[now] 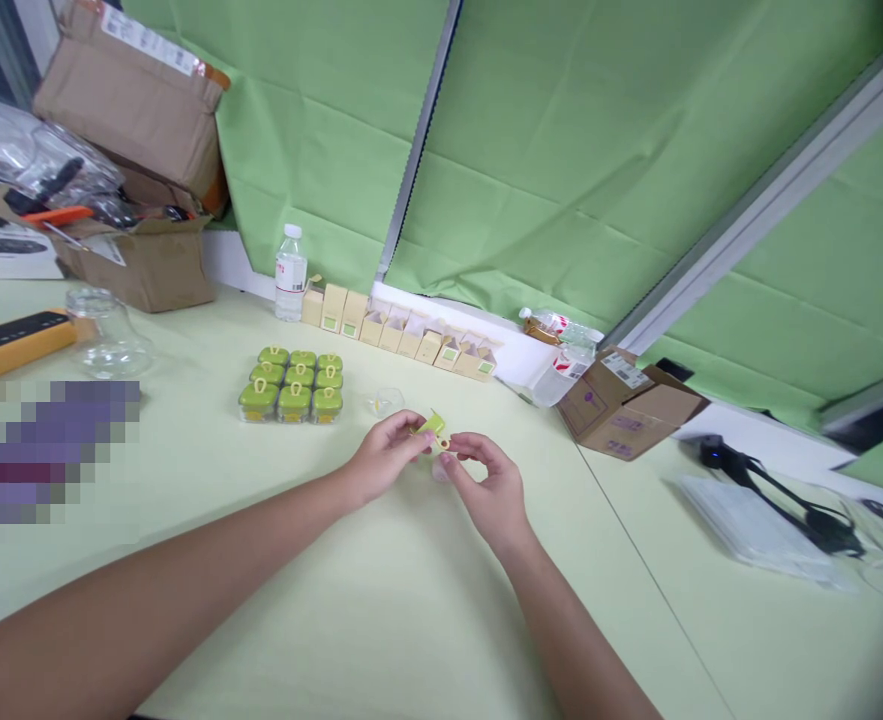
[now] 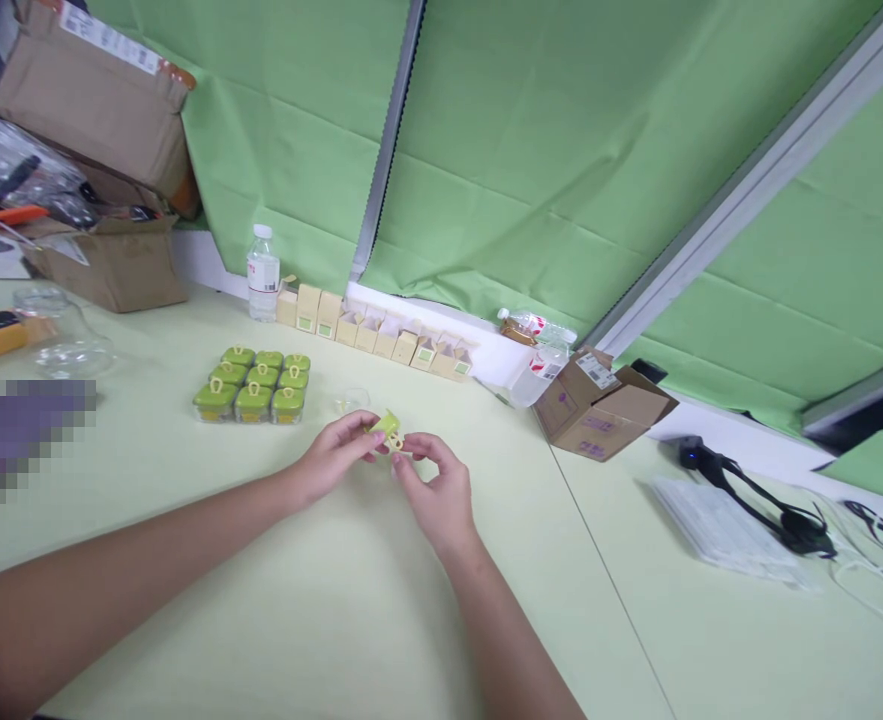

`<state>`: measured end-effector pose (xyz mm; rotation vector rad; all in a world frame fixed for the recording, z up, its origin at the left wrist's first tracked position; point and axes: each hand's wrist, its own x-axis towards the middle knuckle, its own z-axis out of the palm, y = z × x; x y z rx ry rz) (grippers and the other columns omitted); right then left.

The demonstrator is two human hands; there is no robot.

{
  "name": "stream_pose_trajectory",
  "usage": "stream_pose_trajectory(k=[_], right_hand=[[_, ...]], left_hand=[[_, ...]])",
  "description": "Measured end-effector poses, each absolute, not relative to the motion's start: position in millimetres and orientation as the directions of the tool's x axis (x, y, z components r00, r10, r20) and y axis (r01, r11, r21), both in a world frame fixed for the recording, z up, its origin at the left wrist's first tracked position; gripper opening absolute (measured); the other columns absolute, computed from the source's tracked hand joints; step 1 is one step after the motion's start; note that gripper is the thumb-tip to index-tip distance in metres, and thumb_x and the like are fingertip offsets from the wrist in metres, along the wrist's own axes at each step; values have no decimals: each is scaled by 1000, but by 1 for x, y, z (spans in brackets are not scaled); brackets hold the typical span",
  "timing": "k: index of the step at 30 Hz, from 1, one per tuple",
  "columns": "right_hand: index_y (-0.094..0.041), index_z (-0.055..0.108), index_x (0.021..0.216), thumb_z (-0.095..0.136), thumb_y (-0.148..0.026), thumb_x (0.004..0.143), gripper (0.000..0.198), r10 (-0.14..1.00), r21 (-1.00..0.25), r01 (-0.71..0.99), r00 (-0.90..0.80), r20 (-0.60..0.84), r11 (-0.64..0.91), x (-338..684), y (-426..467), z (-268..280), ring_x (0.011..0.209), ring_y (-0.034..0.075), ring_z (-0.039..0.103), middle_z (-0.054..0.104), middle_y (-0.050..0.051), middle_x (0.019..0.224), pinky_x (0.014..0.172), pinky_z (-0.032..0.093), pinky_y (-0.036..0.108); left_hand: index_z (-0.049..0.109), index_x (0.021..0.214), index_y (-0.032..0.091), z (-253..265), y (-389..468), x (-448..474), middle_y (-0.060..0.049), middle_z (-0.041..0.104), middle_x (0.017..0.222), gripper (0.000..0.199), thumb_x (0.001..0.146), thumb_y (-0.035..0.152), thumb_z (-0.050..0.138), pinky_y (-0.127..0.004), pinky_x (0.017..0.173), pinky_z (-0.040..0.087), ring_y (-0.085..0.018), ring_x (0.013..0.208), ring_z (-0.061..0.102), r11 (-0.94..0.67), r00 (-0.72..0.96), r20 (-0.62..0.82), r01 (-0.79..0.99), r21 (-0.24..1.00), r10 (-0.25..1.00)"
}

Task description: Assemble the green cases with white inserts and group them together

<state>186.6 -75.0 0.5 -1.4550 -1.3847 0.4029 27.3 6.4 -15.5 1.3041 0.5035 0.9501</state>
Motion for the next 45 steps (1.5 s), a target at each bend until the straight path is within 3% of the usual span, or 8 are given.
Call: stream_pose_trajectory(k=[5,10,20,28,37,45], right_hand=[[-25,74,95,69,-33,86,13,814,-705,670,264,517,230,182,-80,2,79,19,65,74,3,91,80,54,35],[-25,75,94,67,-34,87,14,837,-758,614,282,468,218,183,-79,4,77,19,66,75,4,92,79,55,34],[-22,74,90,66,-31,87,13,893,-840,486,225,389,243,187,-77,4,74,17,65,74,3,86,75,53,32],[-20,73,88,64,-33,87,15,908,-846,489,222,355,212,184,-77,3,74,17,63,73,3,83,73,51,30],[-21,73,87,65,-36,86,17,911,-865,462,242,334,194,183,-75,2,74,18,64,73,3,84,73,52,31],[-21,73,90,72,-39,82,20,906,-915,348,287,312,205,183,-71,-4,75,19,67,75,4,86,73,55,32]], left_hand=[[59,101,19,-11,4,25,-7,71,99,37,80,47,73,-31,76,49,-23,95,69,143,619,71,-289,947,782],[59,102,19,-12,5,22,-7,71,102,37,80,45,75,-30,75,48,-21,88,70,178,686,61,-272,946,725],[60,95,18,-13,6,20,-3,63,89,35,80,46,75,-31,70,50,-16,71,66,142,739,100,-258,956,666],[59,96,17,-18,11,19,-1,56,90,34,82,45,74,-31,72,55,-14,72,62,109,764,124,-247,963,633],[61,96,17,-14,8,18,-3,61,93,33,81,44,74,-28,67,51,-16,75,66,71,766,134,-228,971,629],[62,103,18,-16,15,24,-9,69,102,33,86,46,62,-30,71,52,-23,87,72,344,774,7,-289,894,633]])
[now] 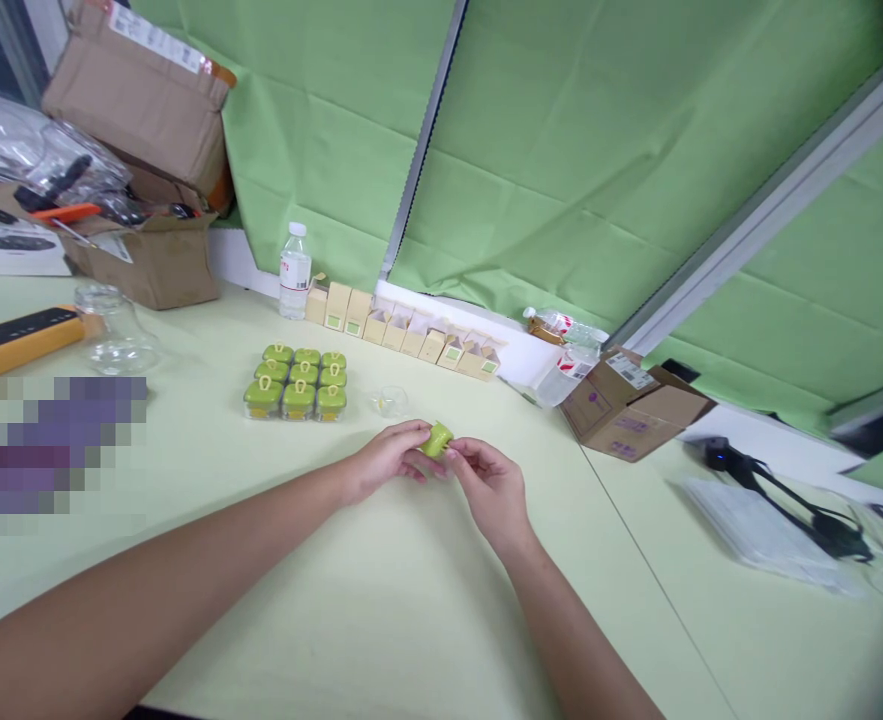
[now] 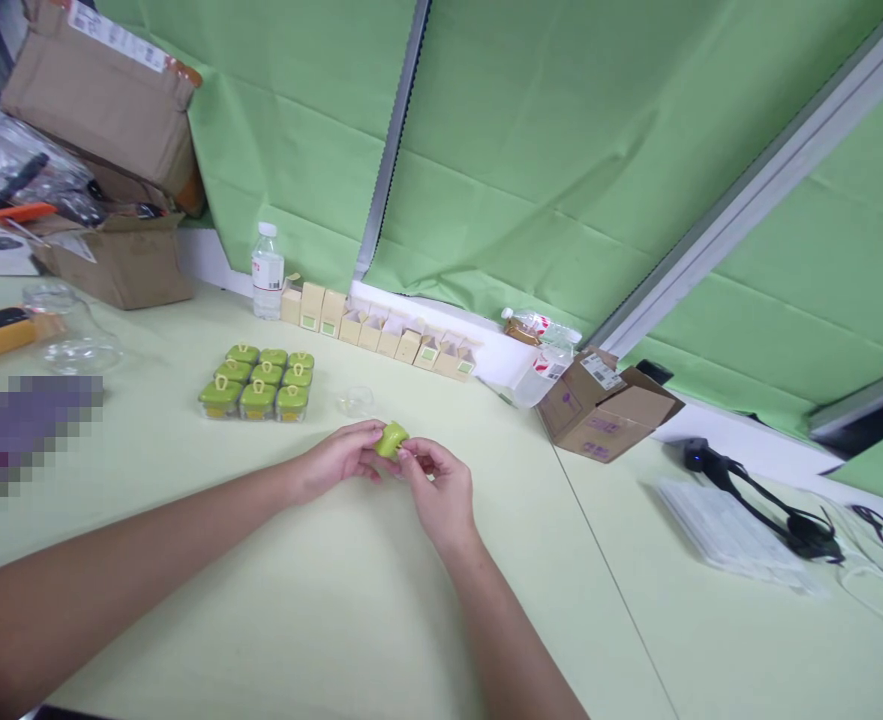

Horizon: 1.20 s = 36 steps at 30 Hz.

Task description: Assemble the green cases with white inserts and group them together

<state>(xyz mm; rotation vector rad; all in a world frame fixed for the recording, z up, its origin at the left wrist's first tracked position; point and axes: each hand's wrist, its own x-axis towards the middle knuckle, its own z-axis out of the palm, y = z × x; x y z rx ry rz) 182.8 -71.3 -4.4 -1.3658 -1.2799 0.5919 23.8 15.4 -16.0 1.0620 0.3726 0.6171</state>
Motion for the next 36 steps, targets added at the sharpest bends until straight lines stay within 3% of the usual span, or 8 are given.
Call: stream_pose_trajectory(k=[5,12,21,26,30,36], right_hand=[[-20,73,89,74,-39,81,21,912,-935,300,299,282,191,181,-71,-3,74,19,69,75,5,86,72,57,34],[-20,72,88,74,-40,80,22,921,-941,272,276,276,200,183,-69,-4,70,19,70,76,5,83,71,58,34],[-20,70,102,68,-44,85,29,926,-910,385,264,268,153,181,-72,-4,78,19,68,73,8,96,71,57,33],[-21,63,117,71,-43,83,41,936,-865,478,211,282,153,177,-77,1,82,19,66,69,10,112,66,57,31],[-22,61,123,72,-37,83,45,950,-795,580,111,292,176,176,-81,1,83,19,64,70,8,108,71,57,33],[-24,60,124,71,-34,84,43,925,-803,543,116,361,246,178,-79,-3,83,19,66,67,9,114,75,59,35]], left_hand=[[66,95,18,-18,17,24,-7,69,99,24,81,39,68,-31,75,53,-22,92,69,372,746,-19,-310,875,666],[67,94,17,-20,17,23,-7,71,95,25,75,30,77,-30,78,51,-20,90,69,287,745,-4,-252,924,667],[62,92,16,-19,14,27,-5,70,88,19,83,32,60,-32,76,50,-21,82,73,204,739,-30,-146,968,673],[55,83,18,-22,11,28,0,62,79,9,82,26,56,-27,65,48,-15,69,65,49,700,64,-141,989,711],[54,81,19,-25,7,26,4,55,70,2,81,21,55,-25,60,43,-12,61,53,-95,668,158,-130,987,727],[50,86,21,-26,9,24,5,53,71,0,86,21,50,-23,58,44,-11,60,52,-227,584,251,-116,967,772]])
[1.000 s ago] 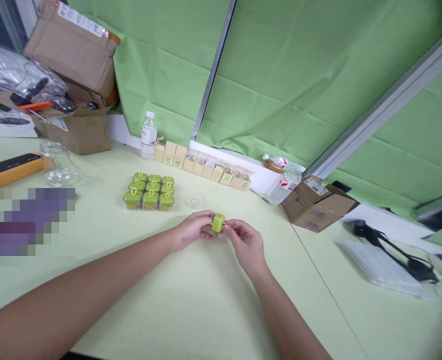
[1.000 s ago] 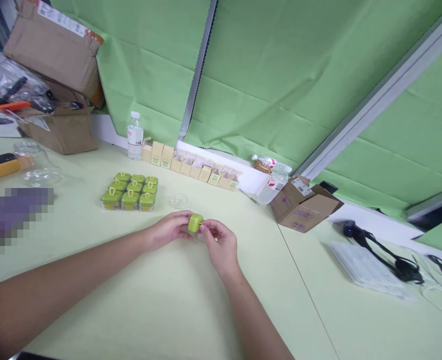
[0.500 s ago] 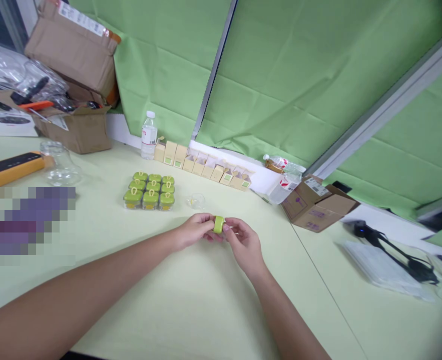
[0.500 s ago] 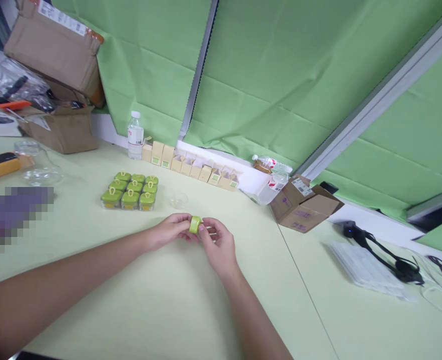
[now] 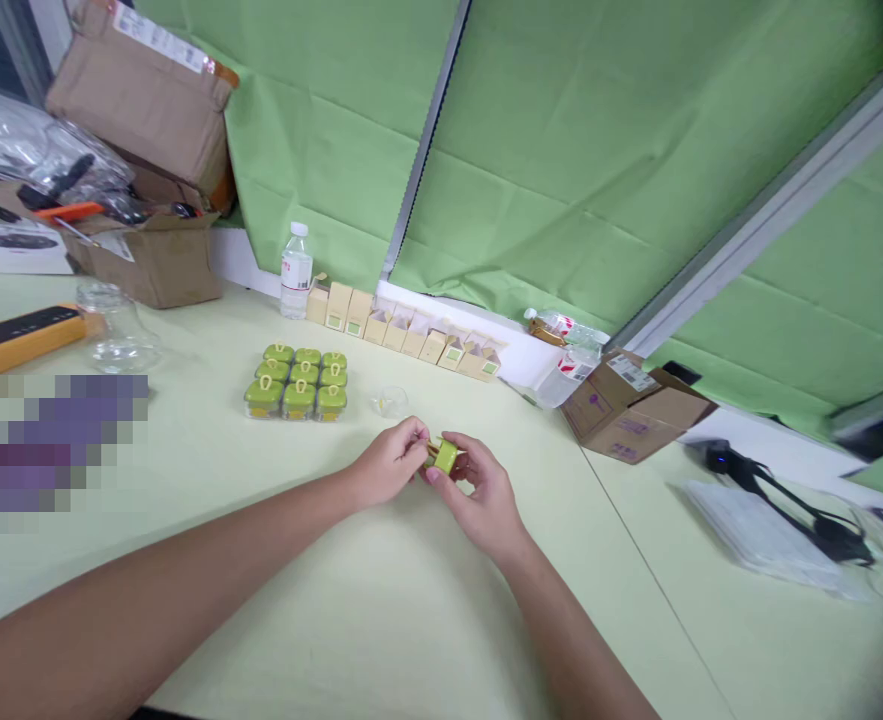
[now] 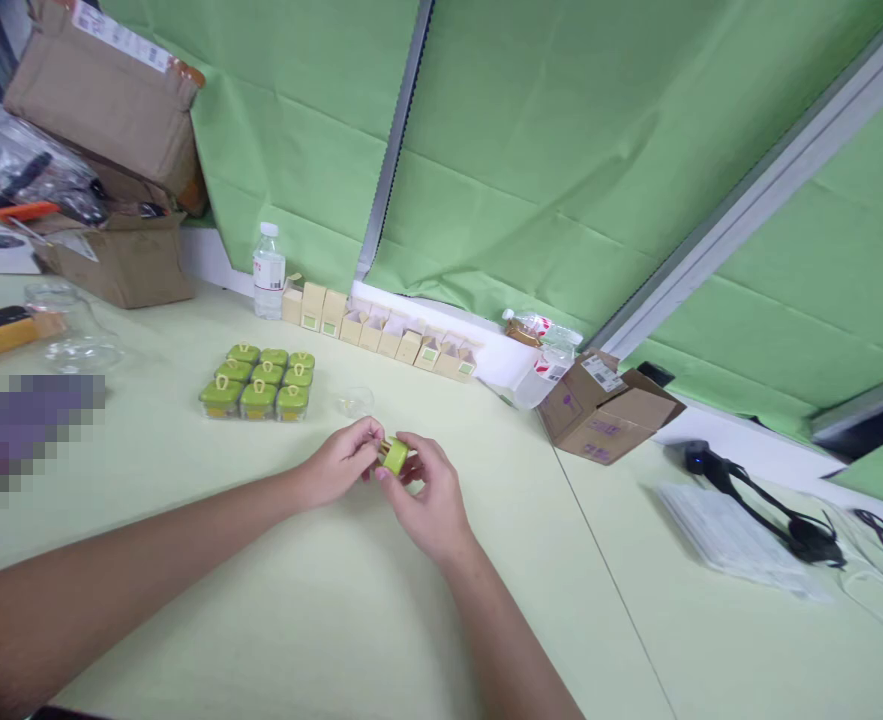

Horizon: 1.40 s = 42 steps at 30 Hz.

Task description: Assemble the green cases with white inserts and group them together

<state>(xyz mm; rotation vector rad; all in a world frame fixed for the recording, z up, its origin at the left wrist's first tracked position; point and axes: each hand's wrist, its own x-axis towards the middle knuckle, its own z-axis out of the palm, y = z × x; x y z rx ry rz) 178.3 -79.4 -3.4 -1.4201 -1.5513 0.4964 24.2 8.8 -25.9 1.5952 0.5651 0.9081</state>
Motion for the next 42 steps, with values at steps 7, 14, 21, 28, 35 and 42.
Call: stream_pose_trajectory(k=[7,14,21,28,35,42], right_hand=[[-24,55,121,75,-35,80,46,914,-862,465,229,336,201,183,-75,-7,93,22,69,66,8,112,84,59,39],[-23,59,99,77,-34,78,30,892,-751,604,142,429,265,180,-78,-1,95,24,67,70,6,102,92,53,43],[-26,57,87,80,-32,75,26,905,-612,731,-17,425,301,177,-82,5,112,28,62,72,5,107,96,49,47],[-27,58,83,81,-29,73,25,940,-539,788,-141,311,297,176,-82,4,127,31,52,75,0,107,101,47,51],[-26,61,84,80,-30,74,21,938,-502,808,-172,302,310,176,-81,0,131,32,49,74,1,111,105,45,54],[-26,63,87,76,-31,79,16,926,-500,798,-184,329,337,175,-82,4,127,31,53,74,1,107,104,46,53]], left_hand=[[49,89,20,-30,23,24,-3,72,94,8,88,27,54,-27,69,50,-15,72,68,-225,452,230,-65,972,862],[53,86,19,-28,25,27,-7,70,112,11,83,24,62,-26,66,51,-16,81,69,-134,400,182,-144,980,898],[49,79,18,-18,28,24,-10,71,109,14,83,26,59,-27,61,50,-18,77,71,133,418,-13,-260,956,908],[54,80,17,-19,32,19,-11,73,108,20,76,30,70,-28,65,50,-16,75,67,238,470,-58,-333,912,881],[61,84,17,-21,32,19,-10,72,111,28,71,33,79,-28,68,48,-14,77,65,262,526,-44,-348,900,850],[73,84,15,-23,33,19,-10,72,109,29,69,38,83,-27,69,47,-14,78,61,225,540,-30,-300,927,841]])
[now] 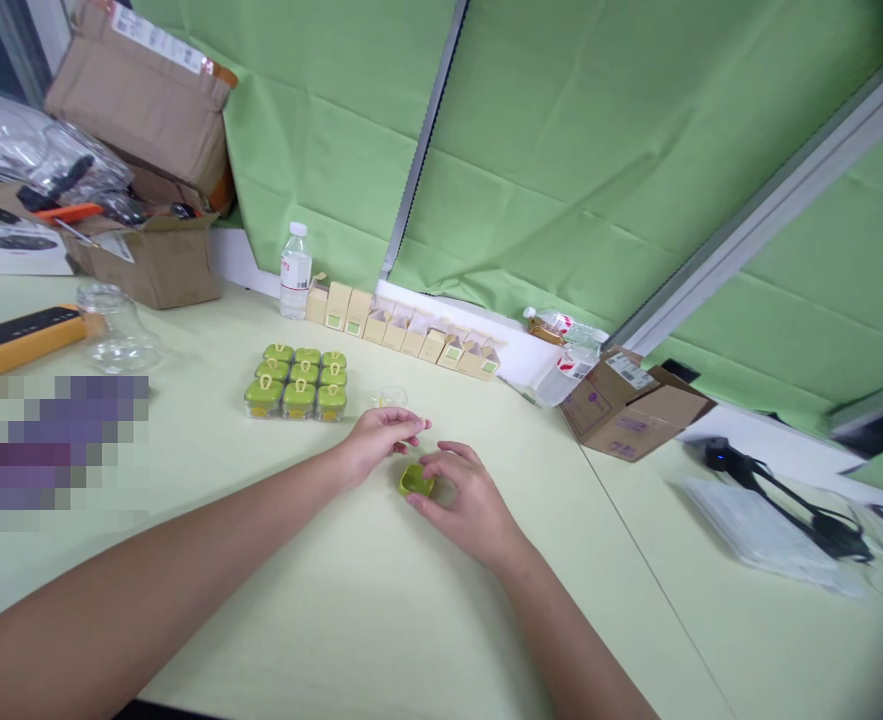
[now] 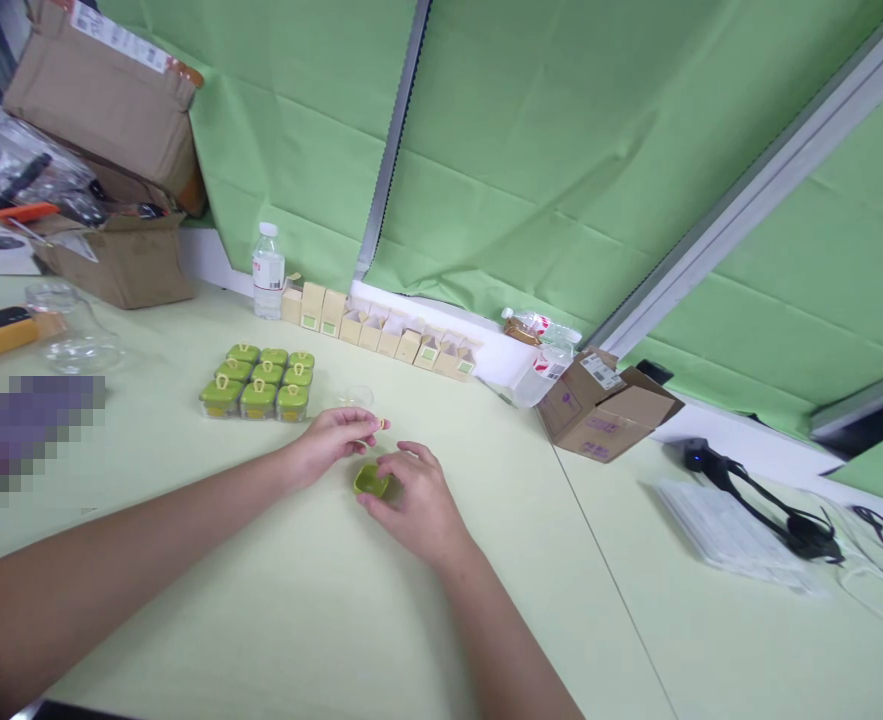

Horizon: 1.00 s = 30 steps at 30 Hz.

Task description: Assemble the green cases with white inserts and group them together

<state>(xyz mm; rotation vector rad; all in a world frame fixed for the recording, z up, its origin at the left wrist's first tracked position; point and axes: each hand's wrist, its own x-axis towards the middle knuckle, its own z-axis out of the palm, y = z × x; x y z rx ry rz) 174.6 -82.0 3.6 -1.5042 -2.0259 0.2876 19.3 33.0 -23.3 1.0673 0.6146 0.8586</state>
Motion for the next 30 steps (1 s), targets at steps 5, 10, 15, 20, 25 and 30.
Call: stream_pose_trajectory(k=[5,10,15,20,25,30], right_hand=[[-27,65,106,64,-31,90,17,883,-528,779,-68,465,338,176,-82,3,113,27,61,71,7,108,97,51,47],[-27,64,115,58,-32,94,23,853,-572,778,92,513,260,182,-80,-3,111,27,62,69,8,115,97,50,47],[-28,64,117,57,-29,93,25,843,-553,772,42,536,314,179,-79,-1,112,26,61,69,7,116,98,50,45],[-29,65,119,58,-25,93,27,841,-538,773,10,541,336,177,-78,0,114,25,61,68,6,118,101,49,45],[-29,66,118,59,-24,93,26,834,-551,758,17,552,349,178,-77,-1,113,24,62,69,6,117,100,49,44],[-30,66,119,59,-25,93,27,829,-579,727,24,558,369,177,-78,0,113,24,62,68,5,119,101,50,44]], left_hand=[[77,88,16,-25,33,20,-9,71,100,29,72,40,80,-27,69,46,-14,76,59,205,555,-18,-276,939,832],[77,86,15,-23,28,20,-6,68,78,30,72,42,80,-27,67,45,-13,66,57,202,641,-5,-235,951,767],[77,87,15,-21,24,20,-4,68,77,30,71,40,80,-26,66,43,-13,68,57,167,657,14,-211,963,754],[76,87,16,-20,24,20,-6,71,90,27,72,38,79,-27,68,43,-13,69,56,156,648,4,-190,969,762],[77,86,17,-19,23,21,-6,73,97,22,73,35,76,-27,71,43,-14,76,59,144,664,19,-190,971,747],[76,80,17,-18,22,20,-7,70,115,18,73,34,76,-28,77,45,-16,86,61,134,680,55,-222,966,732]])
